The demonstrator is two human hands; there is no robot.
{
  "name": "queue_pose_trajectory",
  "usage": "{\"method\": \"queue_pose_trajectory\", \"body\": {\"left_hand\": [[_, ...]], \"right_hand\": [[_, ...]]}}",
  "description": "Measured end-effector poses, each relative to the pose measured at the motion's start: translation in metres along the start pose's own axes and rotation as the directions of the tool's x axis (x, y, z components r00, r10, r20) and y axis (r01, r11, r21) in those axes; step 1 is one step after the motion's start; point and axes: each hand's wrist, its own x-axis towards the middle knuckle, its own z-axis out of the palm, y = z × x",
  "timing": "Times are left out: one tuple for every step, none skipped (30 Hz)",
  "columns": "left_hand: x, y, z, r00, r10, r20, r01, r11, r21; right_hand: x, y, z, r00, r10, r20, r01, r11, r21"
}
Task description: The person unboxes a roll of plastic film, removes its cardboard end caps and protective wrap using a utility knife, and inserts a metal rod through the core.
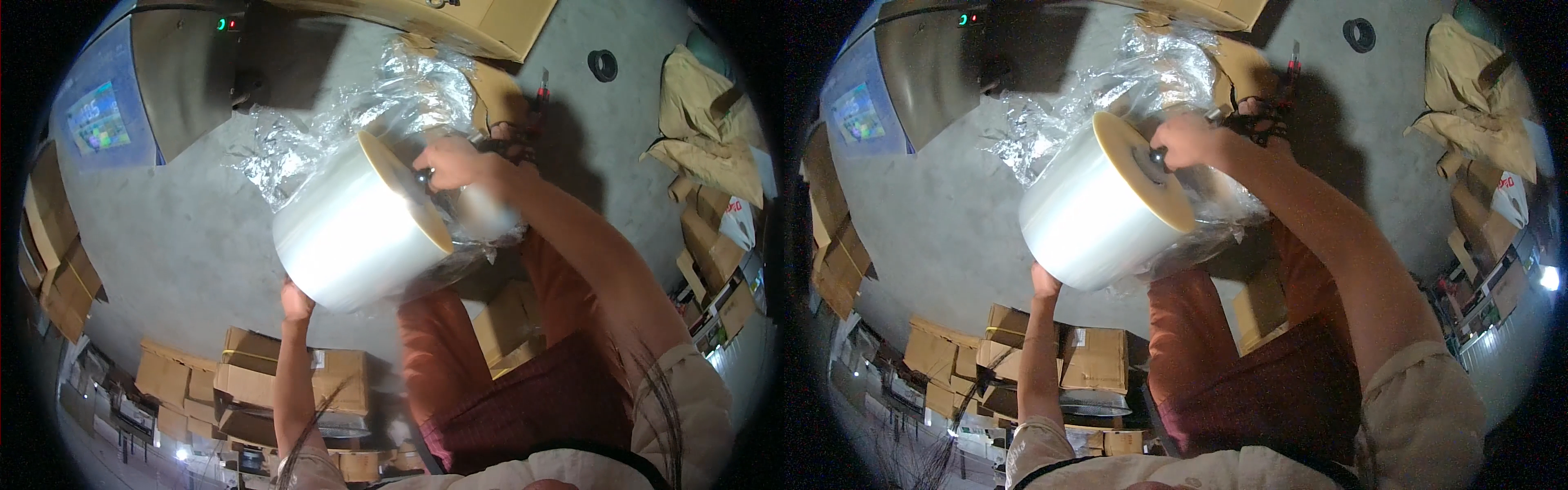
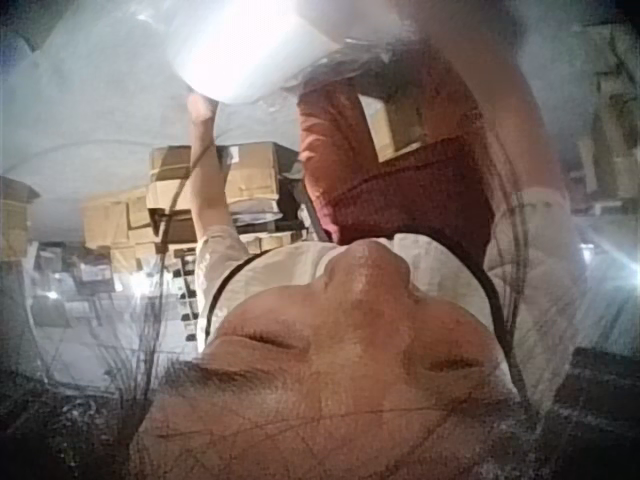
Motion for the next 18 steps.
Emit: {"method": "queue_pose_trajectory", "body": {"left_hand": [[-0.008, 0.006, -0.004, 0.994, 0.102, -0.027, -0.096, 0.980, 0.174], [-0.015, 0.011, -0.007, 0.978, 0.204, -0.037, -0.179, 0.922, 0.344], [-0.020, 0.013, -0.007, 0.978, 0.205, -0.039, -0.179, 0.921, 0.346], [-0.023, 0.014, -0.007, 0.973, 0.207, -0.101, -0.162, 0.926, 0.340], [-0.023, 0.016, -0.005, 0.964, 0.209, -0.162, -0.147, 0.932, 0.332], [-0.026, 0.007, -0.009, 0.966, 0.202, -0.162, -0.138, 0.931, 0.338], [-0.026, -0.004, -0.011, 0.965, 0.201, -0.170, -0.126, 0.920, 0.371], [-0.026, -0.013, -0.012, 0.963, 0.201, -0.178, -0.114, 0.908, 0.404], [-0.019, -0.009, -0.006, 0.963, 0.203, -0.175, -0.121, 0.911, 0.394], [-0.013, -0.002, -0.007, 0.977, 0.154, -0.150, -0.098, 0.941, 0.324], [-0.009, 0.006, -0.009, 0.987, 0.106, -0.122, -0.072, 0.965, 0.253], [-0.006, 0.013, -0.012, 0.986, 0.109, -0.123, -0.076, 0.965, 0.250], [-0.005, 0.022, -0.015, 0.990, 0.088, -0.115, -0.066, 0.981, 0.180], [-0.004, 0.028, -0.017, 0.992, 0.066, -0.105, -0.054, 0.992, 0.111], [-0.007, 0.023, -0.020, 0.991, 0.065, -0.114, -0.051, 0.991, 0.121], [-0.014, 0.012, -0.022, 0.987, 0.020, -0.161, -0.006, 0.996, 0.086], [-0.021, 0.001, -0.027, 0.978, -0.026, -0.207, 0.038, 0.998, 0.052], [-0.024, 0.008, -0.027, 0.978, -0.029, -0.206, 0.041, 0.998, 0.056]], "right_hand": [[-0.009, -0.004, 0.002, 0.991, -0.012, -0.131, 0.013, 1.000, 0.008], [-0.015, -0.008, 0.003, 0.977, -0.020, -0.214, 0.027, 0.999, 0.028], [-0.012, -0.007, 0.006, 0.976, -0.022, -0.217, 0.029, 0.999, 0.028], [-0.009, -0.005, 0.009, 0.970, -0.064, -0.234, 0.065, 0.998, -0.007], [-0.008, -0.001, 0.011, 0.963, -0.106, -0.248, 0.098, 0.994, -0.043], [-0.003, -0.008, 0.010, 0.962, -0.112, -0.248, 0.106, 0.994, -0.037], [0.002, -0.015, 0.007, 0.981, -0.094, -0.170, 0.081, 0.993, -0.081], [0.005, -0.022, 0.005, 0.993, -0.071, -0.094, 0.059, 0.990, -0.129], [0.005, -0.020, 0.009, 0.994, -0.063, -0.089, 0.050, 0.990, -0.135], [0.006, -0.019, 0.014, 0.993, -0.080, -0.082, 0.065, 0.983, -0.170], [0.006, -0.017, 0.018, 0.992, -0.098, -0.076, 0.081, 0.976, -0.204], [0.005, -0.017, 0.017, 0.992, -0.096, -0.078, 0.078, 0.975, -0.208], [0.004, -0.018, 0.017, 0.993, -0.100, -0.061, 0.085, 0.971, -0.224], [0.003, -0.020, 0.017, 0.993, -0.106, -0.045, 0.092, 0.967, -0.238], [0.004, -0.024, 0.015, 0.992, -0.117, -0.054, 0.101, 0.967, -0.236], [0.007, -0.029, 0.016, 0.992, -0.113, -0.052, 0.097, 0.965, -0.244], [0.010, -0.035, 0.018, 0.993, -0.111, -0.051, 0.095, 0.964, -0.250], [0.009, -0.036, 0.021, 0.992, -0.113, -0.051, 0.097, 0.965, -0.245]]}}
